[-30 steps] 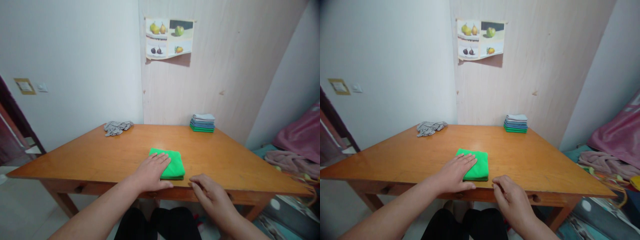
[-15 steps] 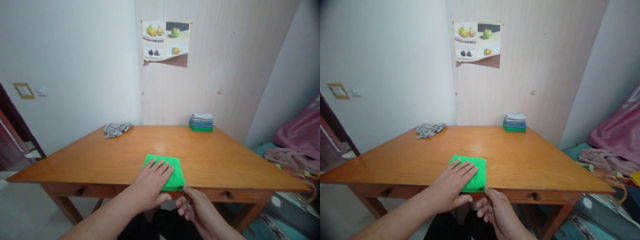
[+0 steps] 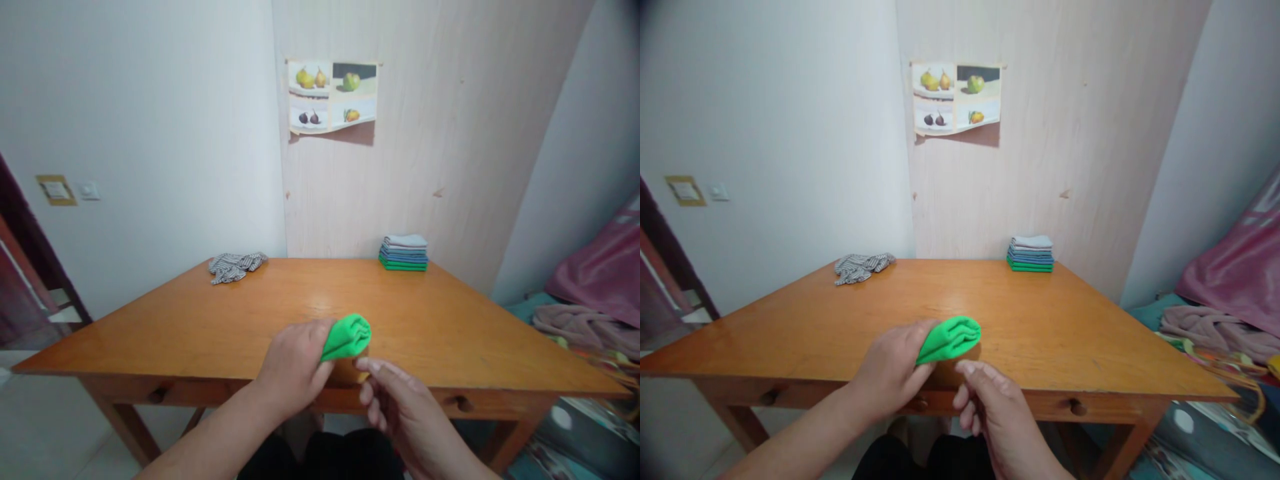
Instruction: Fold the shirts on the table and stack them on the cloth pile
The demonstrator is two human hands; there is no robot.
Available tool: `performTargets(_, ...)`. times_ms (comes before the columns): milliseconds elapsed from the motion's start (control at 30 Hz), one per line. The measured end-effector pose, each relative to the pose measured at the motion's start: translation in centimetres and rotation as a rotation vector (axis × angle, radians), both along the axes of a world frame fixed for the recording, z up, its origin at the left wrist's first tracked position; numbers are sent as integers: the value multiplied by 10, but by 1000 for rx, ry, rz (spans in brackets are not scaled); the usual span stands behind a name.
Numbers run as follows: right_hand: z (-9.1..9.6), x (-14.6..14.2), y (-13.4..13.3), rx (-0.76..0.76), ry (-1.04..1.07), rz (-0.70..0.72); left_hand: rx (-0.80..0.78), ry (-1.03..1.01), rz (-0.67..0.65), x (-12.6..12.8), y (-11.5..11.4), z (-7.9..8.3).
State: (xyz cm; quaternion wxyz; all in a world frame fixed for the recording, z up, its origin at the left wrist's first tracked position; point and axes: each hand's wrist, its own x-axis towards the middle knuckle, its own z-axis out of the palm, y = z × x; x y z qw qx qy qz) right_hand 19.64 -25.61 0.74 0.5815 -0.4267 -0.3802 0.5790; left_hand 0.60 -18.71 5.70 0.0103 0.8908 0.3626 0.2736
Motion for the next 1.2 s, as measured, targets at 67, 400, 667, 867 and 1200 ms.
performTargets(67, 6, 10, 5, 64, -64, -134, -172, -221, -19, -2, -2, 17)
performTargets(400, 30, 9, 16, 164, 78, 116, -1242, -1057, -449, 11, -16, 24)
performTargets(667, 22, 7, 15, 41, 37, -34, -1173, -1202, -434, 14, -16, 10)
performTargets(867, 8, 14, 15, 191, -137, -86, -1074, -1211, -404, 17, -17, 0)
performTargets(1200, 1, 19, 6, 219, -115, 136, -1150, -1247, -463, 17, -16, -10)
